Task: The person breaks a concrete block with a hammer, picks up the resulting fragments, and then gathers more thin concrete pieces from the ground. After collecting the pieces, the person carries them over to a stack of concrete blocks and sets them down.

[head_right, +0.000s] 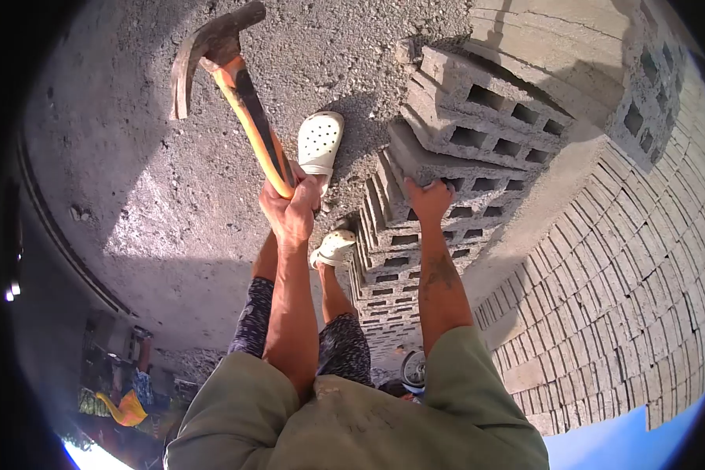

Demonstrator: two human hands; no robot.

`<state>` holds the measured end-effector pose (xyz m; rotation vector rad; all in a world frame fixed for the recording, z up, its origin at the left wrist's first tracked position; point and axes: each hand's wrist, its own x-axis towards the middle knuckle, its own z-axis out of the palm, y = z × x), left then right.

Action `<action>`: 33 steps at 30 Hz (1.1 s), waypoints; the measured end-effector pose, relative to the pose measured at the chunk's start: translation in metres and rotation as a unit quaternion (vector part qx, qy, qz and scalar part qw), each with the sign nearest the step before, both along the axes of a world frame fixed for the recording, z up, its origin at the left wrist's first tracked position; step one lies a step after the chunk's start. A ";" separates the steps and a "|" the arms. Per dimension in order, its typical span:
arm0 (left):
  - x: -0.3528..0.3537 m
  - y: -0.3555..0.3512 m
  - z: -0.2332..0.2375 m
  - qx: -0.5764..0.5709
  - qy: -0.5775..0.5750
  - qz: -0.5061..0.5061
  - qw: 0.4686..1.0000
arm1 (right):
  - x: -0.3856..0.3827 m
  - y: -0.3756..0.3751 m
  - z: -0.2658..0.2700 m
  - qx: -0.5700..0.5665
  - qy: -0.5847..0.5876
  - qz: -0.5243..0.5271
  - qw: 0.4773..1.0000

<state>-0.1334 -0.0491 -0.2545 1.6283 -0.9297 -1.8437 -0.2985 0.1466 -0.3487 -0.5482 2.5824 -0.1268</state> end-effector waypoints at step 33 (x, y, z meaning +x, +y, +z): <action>-0.071 -0.091 0.048 -0.104 0.066 0.115 0.986 | -0.078 -0.053 0.005 0.064 0.025 0.003 0.998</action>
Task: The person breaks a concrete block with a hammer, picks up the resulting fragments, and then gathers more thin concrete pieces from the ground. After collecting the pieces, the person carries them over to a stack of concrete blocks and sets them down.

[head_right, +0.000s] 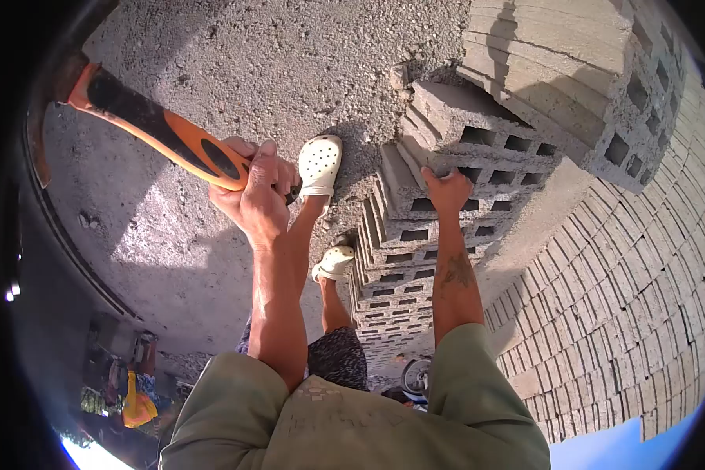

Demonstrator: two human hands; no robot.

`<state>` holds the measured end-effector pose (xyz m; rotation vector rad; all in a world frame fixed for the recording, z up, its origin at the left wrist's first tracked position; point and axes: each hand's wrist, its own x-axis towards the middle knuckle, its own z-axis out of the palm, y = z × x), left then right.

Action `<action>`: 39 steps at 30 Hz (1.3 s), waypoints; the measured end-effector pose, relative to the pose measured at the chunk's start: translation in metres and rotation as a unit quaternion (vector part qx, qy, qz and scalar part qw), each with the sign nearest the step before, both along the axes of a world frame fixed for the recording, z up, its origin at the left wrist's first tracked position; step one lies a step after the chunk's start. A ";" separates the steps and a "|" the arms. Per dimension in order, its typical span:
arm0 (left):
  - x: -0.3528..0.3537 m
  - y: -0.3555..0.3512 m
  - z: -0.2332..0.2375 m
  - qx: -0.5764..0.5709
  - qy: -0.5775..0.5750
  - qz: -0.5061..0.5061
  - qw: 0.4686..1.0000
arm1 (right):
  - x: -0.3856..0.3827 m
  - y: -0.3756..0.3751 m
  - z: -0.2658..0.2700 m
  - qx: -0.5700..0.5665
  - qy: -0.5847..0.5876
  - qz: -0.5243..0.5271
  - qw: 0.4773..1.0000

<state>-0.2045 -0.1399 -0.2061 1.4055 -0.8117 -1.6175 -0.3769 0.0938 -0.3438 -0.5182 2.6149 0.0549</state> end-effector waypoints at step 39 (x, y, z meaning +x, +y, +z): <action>-0.055 0.137 -0.155 0.401 -0.242 -0.421 0.777 | -0.038 0.024 0.036 -0.116 -0.121 -0.062 0.984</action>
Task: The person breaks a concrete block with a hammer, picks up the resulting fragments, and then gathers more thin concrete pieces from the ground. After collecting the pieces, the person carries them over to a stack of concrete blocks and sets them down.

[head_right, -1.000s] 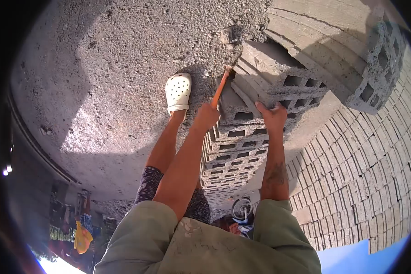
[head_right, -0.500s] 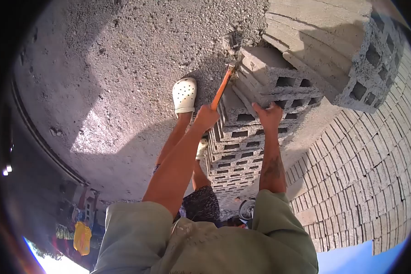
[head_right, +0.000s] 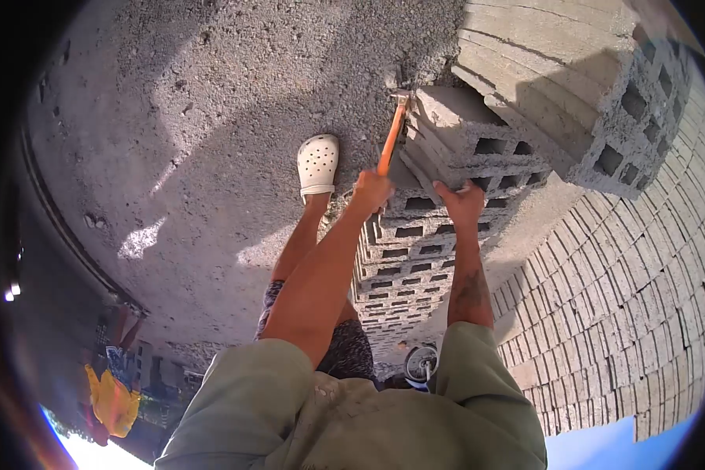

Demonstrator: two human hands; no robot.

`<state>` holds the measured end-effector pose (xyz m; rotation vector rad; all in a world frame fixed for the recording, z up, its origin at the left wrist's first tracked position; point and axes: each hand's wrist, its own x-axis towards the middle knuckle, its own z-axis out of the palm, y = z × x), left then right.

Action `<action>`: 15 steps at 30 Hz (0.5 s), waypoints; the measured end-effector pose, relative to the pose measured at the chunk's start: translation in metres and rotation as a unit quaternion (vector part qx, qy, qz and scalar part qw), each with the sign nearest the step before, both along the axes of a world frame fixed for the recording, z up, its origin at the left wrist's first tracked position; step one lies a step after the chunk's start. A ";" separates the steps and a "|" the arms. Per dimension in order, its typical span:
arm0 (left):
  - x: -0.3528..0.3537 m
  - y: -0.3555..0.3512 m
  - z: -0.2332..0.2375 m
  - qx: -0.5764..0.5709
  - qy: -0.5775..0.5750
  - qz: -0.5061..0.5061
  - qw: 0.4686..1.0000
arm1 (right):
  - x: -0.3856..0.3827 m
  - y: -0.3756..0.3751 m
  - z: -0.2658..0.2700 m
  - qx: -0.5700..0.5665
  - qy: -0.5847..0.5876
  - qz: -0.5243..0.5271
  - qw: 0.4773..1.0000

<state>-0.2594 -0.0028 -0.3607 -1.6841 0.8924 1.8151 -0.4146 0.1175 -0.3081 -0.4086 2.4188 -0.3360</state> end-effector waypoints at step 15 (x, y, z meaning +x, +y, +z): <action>0.065 -0.101 0.090 -0.105 0.056 0.438 0.891 | -0.024 0.018 0.043 0.061 -0.069 0.044 0.995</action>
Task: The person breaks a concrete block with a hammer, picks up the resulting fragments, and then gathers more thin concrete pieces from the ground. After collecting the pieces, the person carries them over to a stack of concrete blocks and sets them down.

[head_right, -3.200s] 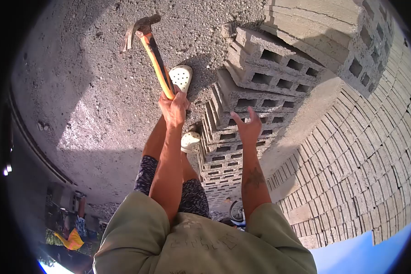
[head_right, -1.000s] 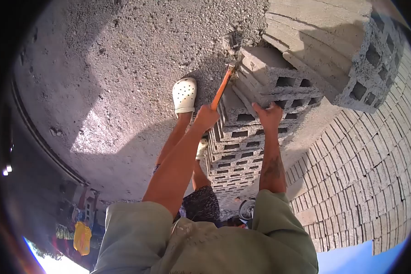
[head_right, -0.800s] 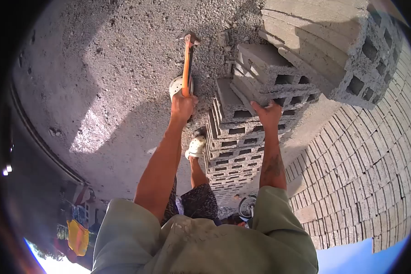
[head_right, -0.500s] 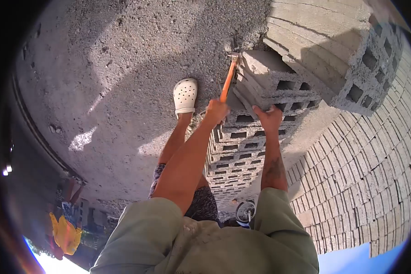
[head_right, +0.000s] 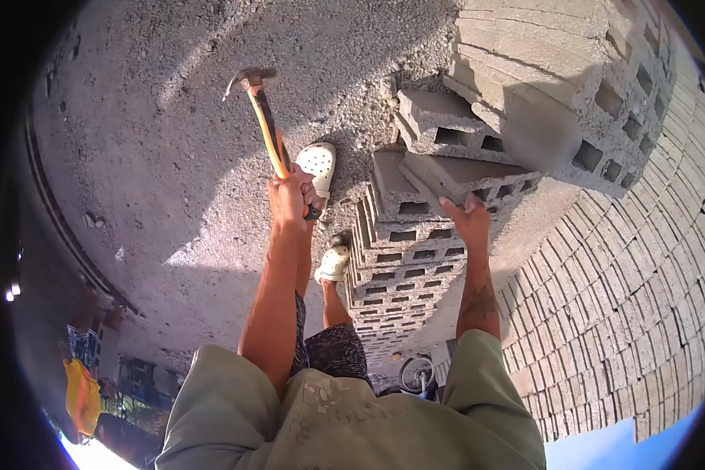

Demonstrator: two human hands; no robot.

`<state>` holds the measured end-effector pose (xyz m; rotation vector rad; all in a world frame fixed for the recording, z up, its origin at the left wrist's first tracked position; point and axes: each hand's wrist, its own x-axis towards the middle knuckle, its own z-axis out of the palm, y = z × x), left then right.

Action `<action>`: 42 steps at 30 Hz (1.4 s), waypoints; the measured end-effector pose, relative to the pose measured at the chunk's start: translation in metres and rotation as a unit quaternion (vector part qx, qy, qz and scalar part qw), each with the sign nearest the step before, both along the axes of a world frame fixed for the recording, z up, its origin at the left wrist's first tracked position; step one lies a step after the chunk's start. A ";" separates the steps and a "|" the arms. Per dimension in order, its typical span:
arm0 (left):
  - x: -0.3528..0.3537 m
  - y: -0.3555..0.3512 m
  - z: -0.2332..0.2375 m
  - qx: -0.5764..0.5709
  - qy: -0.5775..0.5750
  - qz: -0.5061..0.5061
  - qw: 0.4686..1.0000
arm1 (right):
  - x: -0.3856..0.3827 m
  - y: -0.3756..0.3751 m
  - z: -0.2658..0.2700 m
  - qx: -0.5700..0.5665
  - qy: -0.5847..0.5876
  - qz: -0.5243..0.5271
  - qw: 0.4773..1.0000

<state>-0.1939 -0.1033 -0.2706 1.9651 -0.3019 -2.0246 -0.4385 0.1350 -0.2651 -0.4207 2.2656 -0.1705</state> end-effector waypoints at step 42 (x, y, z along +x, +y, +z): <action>0.243 -0.019 0.040 0.000 -0.286 -0.425 0.859 | 0.151 0.127 0.132 -0.039 0.022 -0.031 0.999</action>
